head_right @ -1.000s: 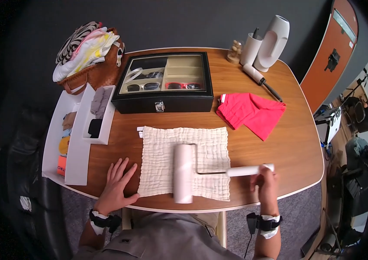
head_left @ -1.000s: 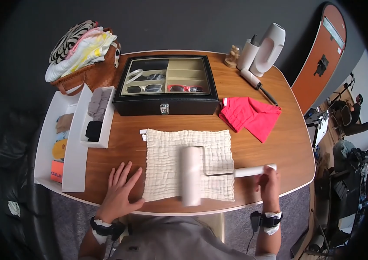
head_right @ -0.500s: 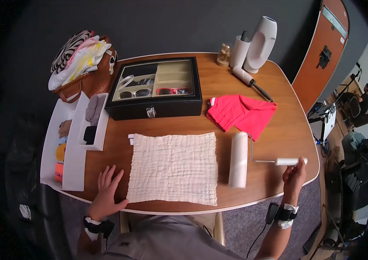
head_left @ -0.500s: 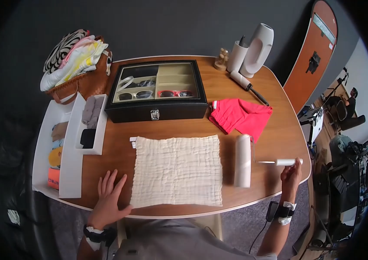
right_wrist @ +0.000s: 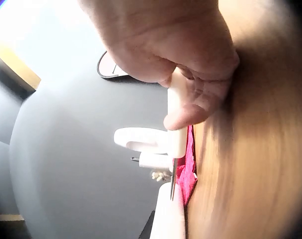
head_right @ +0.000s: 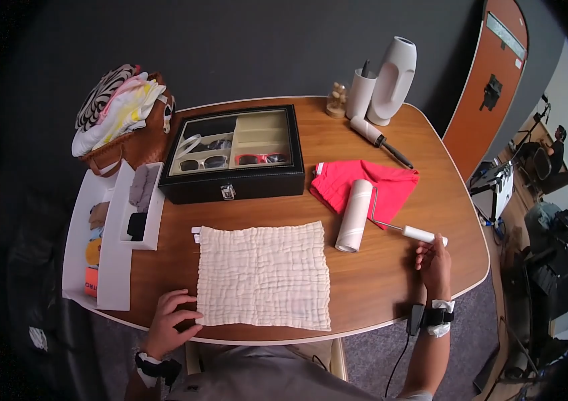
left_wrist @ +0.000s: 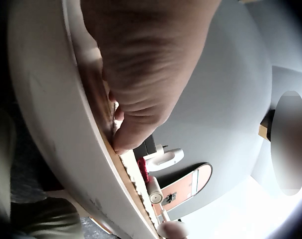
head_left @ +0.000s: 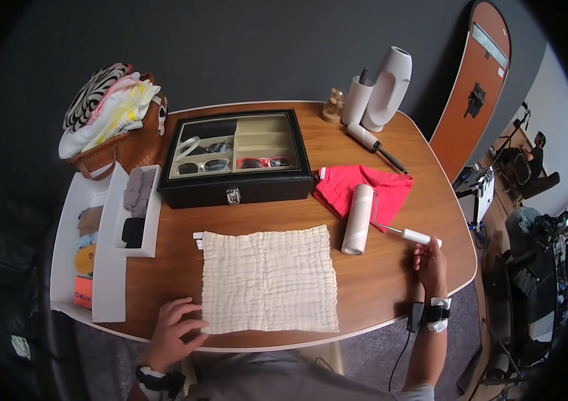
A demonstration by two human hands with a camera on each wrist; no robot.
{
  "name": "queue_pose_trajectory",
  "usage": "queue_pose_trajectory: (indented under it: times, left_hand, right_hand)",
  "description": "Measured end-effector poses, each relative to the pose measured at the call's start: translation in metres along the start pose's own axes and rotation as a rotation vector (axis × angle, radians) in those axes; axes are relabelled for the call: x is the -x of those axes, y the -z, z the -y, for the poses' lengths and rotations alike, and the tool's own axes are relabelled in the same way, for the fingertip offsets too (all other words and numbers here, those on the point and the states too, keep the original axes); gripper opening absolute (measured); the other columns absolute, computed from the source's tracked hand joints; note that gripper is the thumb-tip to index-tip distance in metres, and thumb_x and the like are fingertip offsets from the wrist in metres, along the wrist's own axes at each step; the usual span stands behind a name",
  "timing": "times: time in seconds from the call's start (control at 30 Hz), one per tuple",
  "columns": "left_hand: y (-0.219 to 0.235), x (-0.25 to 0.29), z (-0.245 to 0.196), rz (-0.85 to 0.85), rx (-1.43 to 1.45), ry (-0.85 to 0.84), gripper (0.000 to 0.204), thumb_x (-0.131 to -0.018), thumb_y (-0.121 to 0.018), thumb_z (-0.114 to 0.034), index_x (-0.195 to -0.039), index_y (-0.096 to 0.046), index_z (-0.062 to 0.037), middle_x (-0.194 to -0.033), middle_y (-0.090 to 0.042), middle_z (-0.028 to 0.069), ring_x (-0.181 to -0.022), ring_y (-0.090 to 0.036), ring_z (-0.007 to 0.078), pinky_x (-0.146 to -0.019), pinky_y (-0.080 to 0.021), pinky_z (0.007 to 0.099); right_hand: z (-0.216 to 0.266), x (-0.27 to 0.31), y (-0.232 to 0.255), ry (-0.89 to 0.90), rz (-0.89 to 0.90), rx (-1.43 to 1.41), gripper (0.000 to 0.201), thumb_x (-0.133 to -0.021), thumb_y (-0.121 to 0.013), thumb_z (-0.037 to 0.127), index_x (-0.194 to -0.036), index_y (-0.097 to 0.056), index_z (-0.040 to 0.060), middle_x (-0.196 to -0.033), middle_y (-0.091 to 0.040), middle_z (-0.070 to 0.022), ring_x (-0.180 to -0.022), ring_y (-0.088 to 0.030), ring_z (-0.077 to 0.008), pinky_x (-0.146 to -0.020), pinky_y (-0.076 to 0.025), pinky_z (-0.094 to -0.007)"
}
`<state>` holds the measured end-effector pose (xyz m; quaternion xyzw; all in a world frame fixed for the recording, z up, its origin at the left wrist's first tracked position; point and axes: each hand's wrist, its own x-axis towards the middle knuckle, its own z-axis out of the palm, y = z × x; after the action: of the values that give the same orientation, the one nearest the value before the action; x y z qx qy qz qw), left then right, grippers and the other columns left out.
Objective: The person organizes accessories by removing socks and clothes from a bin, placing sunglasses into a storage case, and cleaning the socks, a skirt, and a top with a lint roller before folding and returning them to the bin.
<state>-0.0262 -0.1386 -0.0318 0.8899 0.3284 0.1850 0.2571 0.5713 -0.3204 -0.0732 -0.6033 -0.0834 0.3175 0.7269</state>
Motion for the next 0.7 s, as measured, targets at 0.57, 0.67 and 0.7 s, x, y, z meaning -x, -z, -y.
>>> queue_pose_trajectory:
  times: [0.57,0.67,0.7]
  left_hand:
    - [-0.007,-0.001,0.007,-0.053,0.016,0.032,0.012,-0.082,-0.083,-0.013,-0.091,-0.075,-0.0098,-0.111,-0.068,0.0042,-0.117,-0.061,0.0286,-0.103,-0.046,0.0437]
    - [-0.005,-0.001,0.005,-0.071,0.057,0.05,0.012,-0.086,-0.078,-0.009,-0.095,-0.07,-0.0071,-0.115,-0.067,0.0074,-0.118,-0.061,0.0296,-0.102,-0.046,0.0434]
    - [-0.004,-0.002,0.002,-0.117,0.153,0.06,0.013,-0.088,-0.075,-0.009,-0.098,-0.067,-0.0063,-0.115,-0.066,0.0093,-0.117,-0.061,0.0297,-0.102,-0.046,0.043]
  right_hand:
    - [-0.026,0.177,-0.136,0.496,0.883,1.069,0.029,-0.077,-0.081,-0.001,-0.104,-0.071,0.0052,-0.112,-0.064,-0.0111,-0.105,-0.063,-0.0304,-0.087,-0.053,-0.0374]
    - [-0.03,0.172,-0.134,0.56,0.883,1.026,0.025,-0.081,-0.078,0.0,-0.105,-0.07,0.0064,-0.112,-0.064,-0.011,-0.105,-0.06,-0.0323,-0.088,-0.051,-0.0384]
    - [-0.023,0.172,-0.139,0.588,0.883,0.986,0.023,-0.084,-0.076,0.0,-0.105,-0.069,0.0059,-0.11,-0.064,-0.011,-0.103,-0.061,-0.0315,-0.087,-0.051,-0.0377]
